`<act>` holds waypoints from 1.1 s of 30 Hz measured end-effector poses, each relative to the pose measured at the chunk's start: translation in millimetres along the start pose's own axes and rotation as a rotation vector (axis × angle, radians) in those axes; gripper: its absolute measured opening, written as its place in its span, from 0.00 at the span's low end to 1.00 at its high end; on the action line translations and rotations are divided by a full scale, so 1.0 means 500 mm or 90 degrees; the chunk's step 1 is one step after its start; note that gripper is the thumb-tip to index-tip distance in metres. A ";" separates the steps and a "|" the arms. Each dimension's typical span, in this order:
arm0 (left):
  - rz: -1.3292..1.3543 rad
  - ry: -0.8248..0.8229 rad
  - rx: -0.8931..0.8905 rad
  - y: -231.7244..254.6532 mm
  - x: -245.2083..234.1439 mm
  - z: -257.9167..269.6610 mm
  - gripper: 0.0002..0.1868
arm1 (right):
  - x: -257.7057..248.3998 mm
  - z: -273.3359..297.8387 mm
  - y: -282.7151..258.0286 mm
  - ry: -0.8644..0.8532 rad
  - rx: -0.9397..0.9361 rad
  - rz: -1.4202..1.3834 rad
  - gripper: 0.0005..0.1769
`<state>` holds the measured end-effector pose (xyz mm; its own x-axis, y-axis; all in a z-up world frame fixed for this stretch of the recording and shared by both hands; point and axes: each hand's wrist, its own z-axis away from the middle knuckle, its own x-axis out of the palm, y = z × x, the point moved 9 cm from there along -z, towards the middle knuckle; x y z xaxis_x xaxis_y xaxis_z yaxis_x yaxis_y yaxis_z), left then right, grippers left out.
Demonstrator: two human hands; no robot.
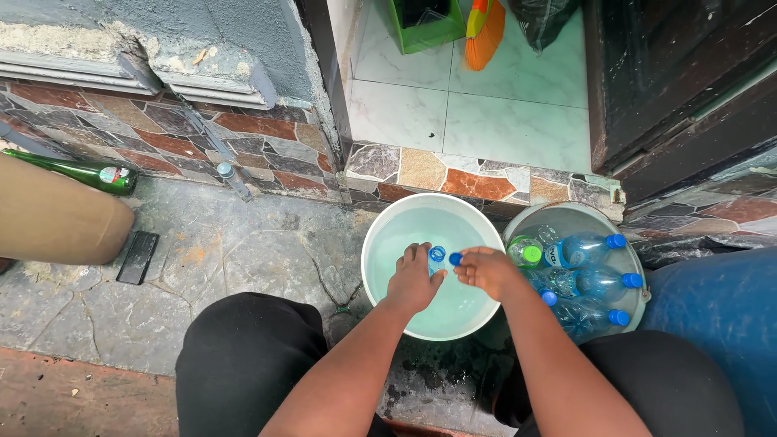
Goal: Washing plastic water bottles in a bucket of water.
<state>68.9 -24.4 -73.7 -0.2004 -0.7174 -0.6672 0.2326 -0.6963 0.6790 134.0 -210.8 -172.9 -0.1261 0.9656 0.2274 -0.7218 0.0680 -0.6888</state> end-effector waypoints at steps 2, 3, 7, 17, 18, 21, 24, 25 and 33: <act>0.002 -0.002 -0.004 0.003 -0.003 0.001 0.38 | 0.027 0.037 -0.059 0.002 -0.028 -0.009 0.13; 0.004 -0.004 -0.008 0.004 -0.005 0.002 0.38 | 0.040 0.057 -0.092 0.003 -0.056 -0.019 0.14; -0.004 -0.015 -0.012 0.009 -0.008 0.002 0.38 | 0.089 0.103 -0.156 0.011 -0.119 0.051 0.15; -0.003 -0.020 -0.008 0.014 -0.010 0.005 0.38 | 0.160 0.152 -0.208 0.010 -0.291 0.335 0.15; -0.005 -0.025 -0.010 0.013 -0.009 0.006 0.38 | 0.155 0.151 -0.205 0.017 -0.286 0.309 0.15; -0.003 -0.007 0.001 0.007 -0.008 0.002 0.37 | 0.108 0.119 -0.171 0.073 -0.254 0.270 0.15; 0.003 -0.010 -0.007 0.006 -0.006 0.000 0.38 | 0.055 0.082 -0.120 0.179 -0.250 0.425 0.16; 0.002 -0.009 -0.005 0.006 -0.004 0.001 0.38 | 0.046 0.074 -0.098 0.179 -0.251 0.425 0.16; -0.002 -0.018 -0.005 0.006 -0.003 0.003 0.38 | 0.034 0.018 0.035 0.225 -0.206 0.839 0.14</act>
<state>68.3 -25.1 -70.2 -0.2271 -0.7161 -0.6600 0.2396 -0.6980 0.6749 113.2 -195.3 -174.7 -0.3686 0.3723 -0.8518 -0.0153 -0.9186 -0.3948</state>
